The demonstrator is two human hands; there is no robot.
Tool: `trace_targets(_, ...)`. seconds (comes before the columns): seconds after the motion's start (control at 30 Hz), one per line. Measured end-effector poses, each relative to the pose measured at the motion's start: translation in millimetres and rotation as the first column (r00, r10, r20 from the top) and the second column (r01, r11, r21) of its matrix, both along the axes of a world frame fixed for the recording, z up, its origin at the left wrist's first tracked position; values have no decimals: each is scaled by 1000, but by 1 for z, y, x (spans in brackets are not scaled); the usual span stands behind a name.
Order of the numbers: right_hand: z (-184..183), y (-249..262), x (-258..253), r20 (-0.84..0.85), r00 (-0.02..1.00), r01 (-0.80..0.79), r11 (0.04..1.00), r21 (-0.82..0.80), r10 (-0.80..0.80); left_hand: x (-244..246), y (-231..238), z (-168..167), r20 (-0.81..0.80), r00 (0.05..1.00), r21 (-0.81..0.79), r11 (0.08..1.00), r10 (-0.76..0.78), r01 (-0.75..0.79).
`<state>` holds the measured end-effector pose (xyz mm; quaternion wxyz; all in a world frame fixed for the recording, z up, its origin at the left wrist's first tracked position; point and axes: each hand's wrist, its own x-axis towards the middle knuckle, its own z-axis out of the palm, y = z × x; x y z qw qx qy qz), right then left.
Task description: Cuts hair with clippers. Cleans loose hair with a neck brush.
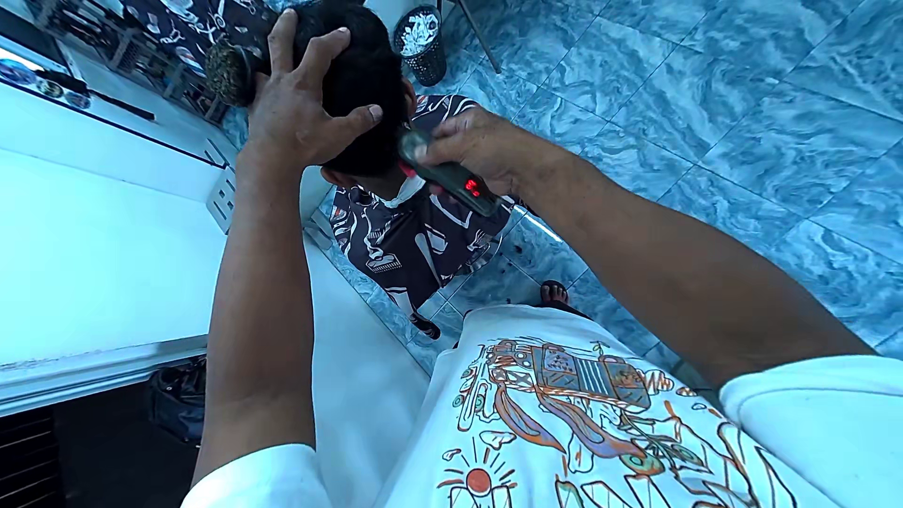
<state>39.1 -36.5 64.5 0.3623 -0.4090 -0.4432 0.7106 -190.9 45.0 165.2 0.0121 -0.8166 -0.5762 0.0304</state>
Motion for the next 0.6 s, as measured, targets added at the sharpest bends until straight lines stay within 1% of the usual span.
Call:
trace_targets(0.03, 3, 1, 0, -80, 997, -2, 999, 33, 4, -1, 0, 0, 0, 1000, -4, 1000, -5, 5)
trace_targets(0.07, 5, 2, -1, -98, 995, -12, 997, 74, 19, -2, 0, 1, 5, 1000, -12, 1000, -12, 12)
trace_targets(0.1, 6, 2, -2, -36, 999, -24, 994, 108, 28, -3, -1, 2, 12, 1000, -16, 1000, -17, 17)
trace_targets(0.13, 5, 1, -3, 77, 996, -43, 993, 112, 34, -4, -1, 2, 20, 1000, -23, 1000, -19, 20)
trace_targets(0.2, -7, 4, -2, 269, 962, -66, 997, 35, 54, -3, -1, 4, 31, 999, -36, 999, -19, 20)
trace_targets(0.27, -19, 11, 3, 354, 930, -91, 995, -46, 101, -3, -2, 3, 40, 999, -33, 999, -25, 26)
trace_targets(0.37, -21, 17, 8, 331, 935, -101, 991, -93, 126, -8, -1, 1, 49, 998, -29, 999, -39, 40)
trace_targets(0.5, -22, 15, 9, 204, 976, -71, 996, -49, 80, -11, 1, 1, 58, 997, -32, 998, -48, 50)
trace_targets(0.6, -27, 16, 6, 220, 972, -80, 996, -35, 86, -12, 1, 0, 67, 997, -33, 998, -46, 48)
